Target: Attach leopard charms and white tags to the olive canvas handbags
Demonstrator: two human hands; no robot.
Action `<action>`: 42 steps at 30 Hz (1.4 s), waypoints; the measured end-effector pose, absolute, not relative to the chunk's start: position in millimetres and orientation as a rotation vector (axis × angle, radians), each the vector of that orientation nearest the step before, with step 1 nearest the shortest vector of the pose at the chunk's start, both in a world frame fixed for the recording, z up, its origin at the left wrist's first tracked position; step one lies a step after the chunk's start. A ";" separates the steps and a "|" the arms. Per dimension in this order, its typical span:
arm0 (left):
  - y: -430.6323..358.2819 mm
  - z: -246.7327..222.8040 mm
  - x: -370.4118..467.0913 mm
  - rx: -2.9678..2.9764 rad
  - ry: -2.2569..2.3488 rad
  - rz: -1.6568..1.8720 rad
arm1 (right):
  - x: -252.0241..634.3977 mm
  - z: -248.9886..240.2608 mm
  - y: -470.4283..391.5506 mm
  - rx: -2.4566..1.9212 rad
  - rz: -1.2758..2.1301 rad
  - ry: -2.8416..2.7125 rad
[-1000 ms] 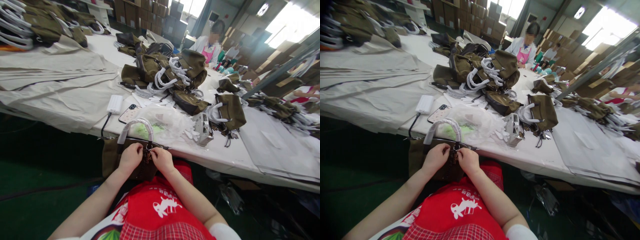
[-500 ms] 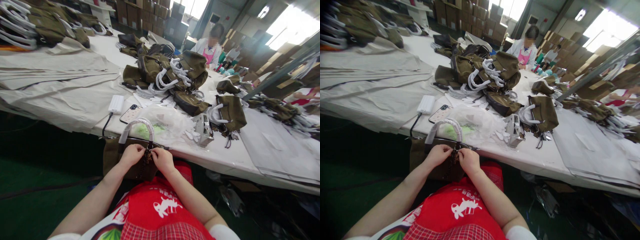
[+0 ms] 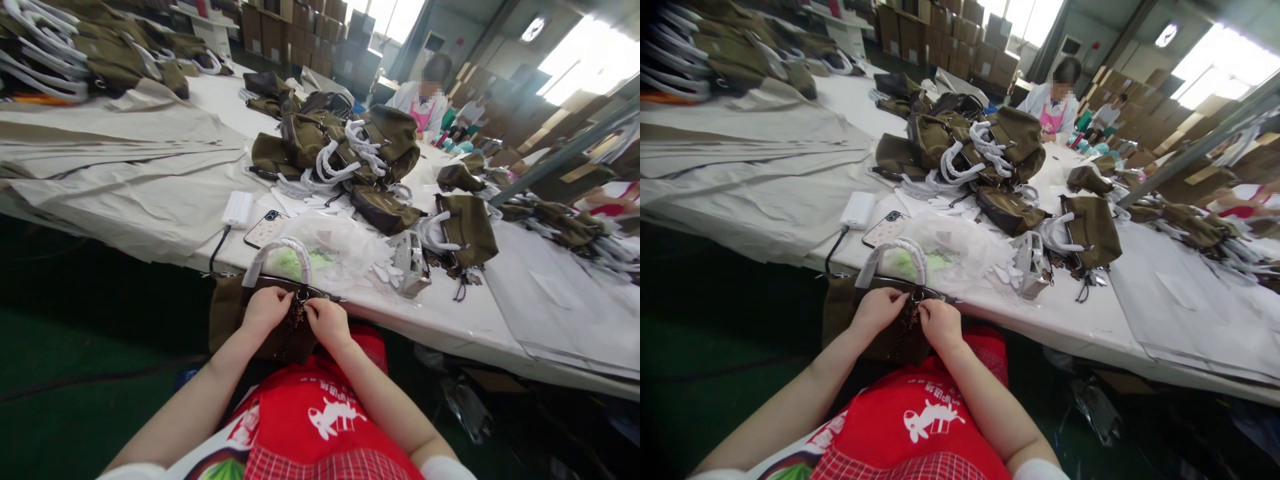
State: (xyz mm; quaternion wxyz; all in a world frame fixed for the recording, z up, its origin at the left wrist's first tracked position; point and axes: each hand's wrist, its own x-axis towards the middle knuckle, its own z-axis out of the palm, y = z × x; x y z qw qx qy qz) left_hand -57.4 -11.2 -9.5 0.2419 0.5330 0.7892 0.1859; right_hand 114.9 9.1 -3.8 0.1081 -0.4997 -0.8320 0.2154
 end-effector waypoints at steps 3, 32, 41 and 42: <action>0.8 -12.4 -53.9 1.446 2.178 0.484 | 113.6 -4.4 8.5 -1.463 0.624 -2.445; -16.9 -27.1 -47.3 1.347 2.200 0.602 | 116.2 -5.4 6.1 -1.472 0.602 -2.495; -13.4 -32.6 -43.4 1.403 2.060 0.650 | 118.6 -8.2 7.2 -1.488 0.622 -2.520; -15.3 -30.9 -46.4 1.452 2.013 0.640 | 119.2 -7.9 7.7 -1.490 0.626 -2.513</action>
